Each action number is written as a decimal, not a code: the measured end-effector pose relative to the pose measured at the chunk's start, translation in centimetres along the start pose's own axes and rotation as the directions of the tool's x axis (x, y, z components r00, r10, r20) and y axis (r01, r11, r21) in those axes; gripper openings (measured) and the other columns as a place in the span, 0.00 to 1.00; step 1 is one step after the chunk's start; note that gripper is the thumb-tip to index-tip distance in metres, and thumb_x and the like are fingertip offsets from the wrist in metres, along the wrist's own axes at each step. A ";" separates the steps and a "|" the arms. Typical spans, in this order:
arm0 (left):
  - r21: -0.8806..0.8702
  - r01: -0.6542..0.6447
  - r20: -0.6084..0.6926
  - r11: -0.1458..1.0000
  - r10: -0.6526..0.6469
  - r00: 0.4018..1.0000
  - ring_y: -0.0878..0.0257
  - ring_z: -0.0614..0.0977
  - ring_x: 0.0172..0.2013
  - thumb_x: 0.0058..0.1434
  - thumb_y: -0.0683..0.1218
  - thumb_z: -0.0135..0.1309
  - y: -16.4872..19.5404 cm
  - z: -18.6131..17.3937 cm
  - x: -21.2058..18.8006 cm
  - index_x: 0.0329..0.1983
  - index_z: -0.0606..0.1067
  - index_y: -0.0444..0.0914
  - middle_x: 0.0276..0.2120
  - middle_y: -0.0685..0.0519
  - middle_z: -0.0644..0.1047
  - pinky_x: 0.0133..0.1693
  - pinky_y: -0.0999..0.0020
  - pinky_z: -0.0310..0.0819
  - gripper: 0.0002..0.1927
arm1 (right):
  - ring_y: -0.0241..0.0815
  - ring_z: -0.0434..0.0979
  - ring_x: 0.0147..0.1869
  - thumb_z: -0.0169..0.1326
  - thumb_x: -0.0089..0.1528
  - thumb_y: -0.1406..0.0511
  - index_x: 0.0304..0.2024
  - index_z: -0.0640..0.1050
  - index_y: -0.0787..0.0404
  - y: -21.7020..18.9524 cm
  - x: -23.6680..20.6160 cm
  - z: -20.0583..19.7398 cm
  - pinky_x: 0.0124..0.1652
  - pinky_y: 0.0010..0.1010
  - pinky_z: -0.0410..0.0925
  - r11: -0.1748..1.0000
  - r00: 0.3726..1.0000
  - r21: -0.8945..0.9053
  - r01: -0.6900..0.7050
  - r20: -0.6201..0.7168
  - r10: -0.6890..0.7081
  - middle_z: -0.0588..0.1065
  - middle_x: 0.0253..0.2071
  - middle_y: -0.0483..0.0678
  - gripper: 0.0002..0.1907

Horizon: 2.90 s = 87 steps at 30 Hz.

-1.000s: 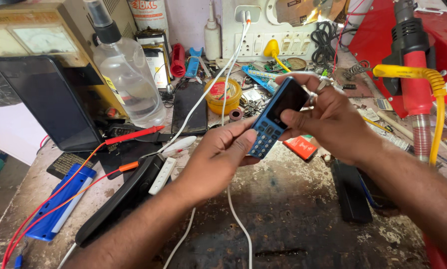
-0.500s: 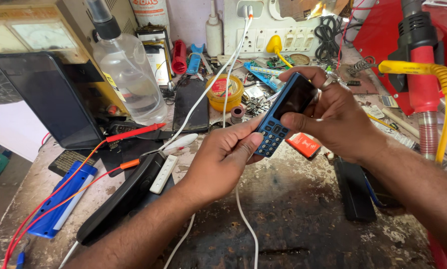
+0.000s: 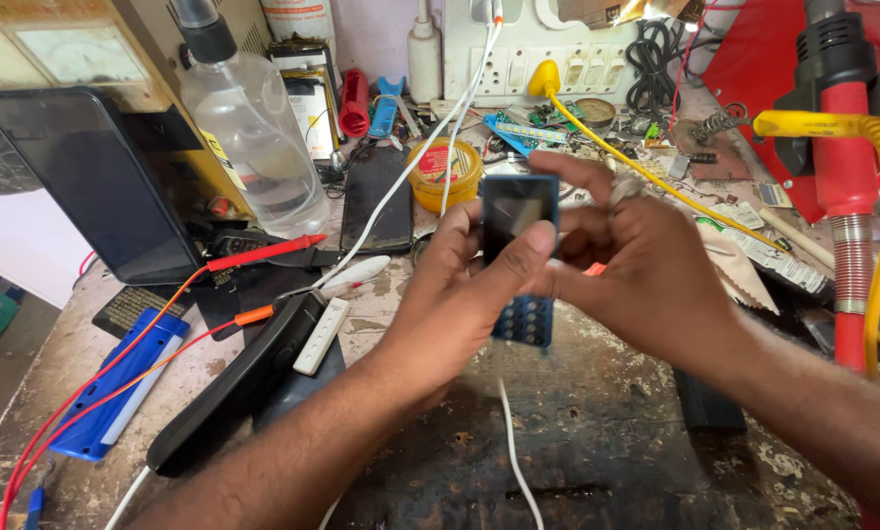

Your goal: The person uses a screwdriver to remove screws from the back of a black mobile phone, then removes the battery. They connect a charging cable to a blue mobile phone, insert a battery, and press the power button to test it. Finally, they reassemble the blue phone and place it on the workbench.

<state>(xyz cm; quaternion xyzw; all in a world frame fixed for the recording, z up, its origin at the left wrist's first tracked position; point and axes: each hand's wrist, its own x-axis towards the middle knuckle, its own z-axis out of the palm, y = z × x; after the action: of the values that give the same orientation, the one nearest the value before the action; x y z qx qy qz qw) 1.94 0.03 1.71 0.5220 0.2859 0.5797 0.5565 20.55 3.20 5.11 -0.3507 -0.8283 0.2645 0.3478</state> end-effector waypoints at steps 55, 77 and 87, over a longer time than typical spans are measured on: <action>-0.365 -0.111 -0.014 0.925 0.113 0.993 0.54 0.81 0.56 0.65 0.37 0.52 0.5 -3.6 1.3 0.68 0.66 0.35 0.56 0.44 0.78 0.58 0.55 0.77 0.26 | 0.38 0.80 0.59 0.62 0.56 0.63 0.61 0.72 0.55 0.0 0.2 1.1 0.55 0.27 0.73 0.983 0.973 0.091 0.160 -0.185 -0.141 0.76 0.58 0.46 0.30; 0.294 -0.431 0.196 0.853 0.387 0.901 0.71 0.81 0.46 0.62 0.34 0.66 3.2 -5.7 0.5 0.47 0.77 0.36 0.47 0.53 0.79 0.47 0.75 0.80 0.13 | 0.30 0.83 0.47 0.66 0.58 0.64 0.51 0.83 0.59 0.6 -1.0 -0.1 0.42 0.24 0.76 0.980 0.962 -0.144 0.141 -0.215 -0.170 0.84 0.48 0.47 0.18; 0.298 -0.434 0.168 0.850 0.401 0.900 0.70 0.80 0.48 0.62 0.34 0.66 2.4 -5.4 0.4 0.45 0.76 0.35 0.48 0.51 0.79 0.49 0.73 0.78 0.13 | 0.26 0.79 0.41 0.66 0.59 0.68 0.51 0.84 0.60 1.1 -1.0 -0.5 0.36 0.21 0.73 0.995 0.975 -0.017 0.101 -0.198 -0.102 0.85 0.46 0.46 0.16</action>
<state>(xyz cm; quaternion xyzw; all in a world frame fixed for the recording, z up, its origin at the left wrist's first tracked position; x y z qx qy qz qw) -3.80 1.24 2.42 0.6852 0.2297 0.6041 0.3359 21.85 3.14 4.26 -0.3338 -0.8073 0.2071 0.4404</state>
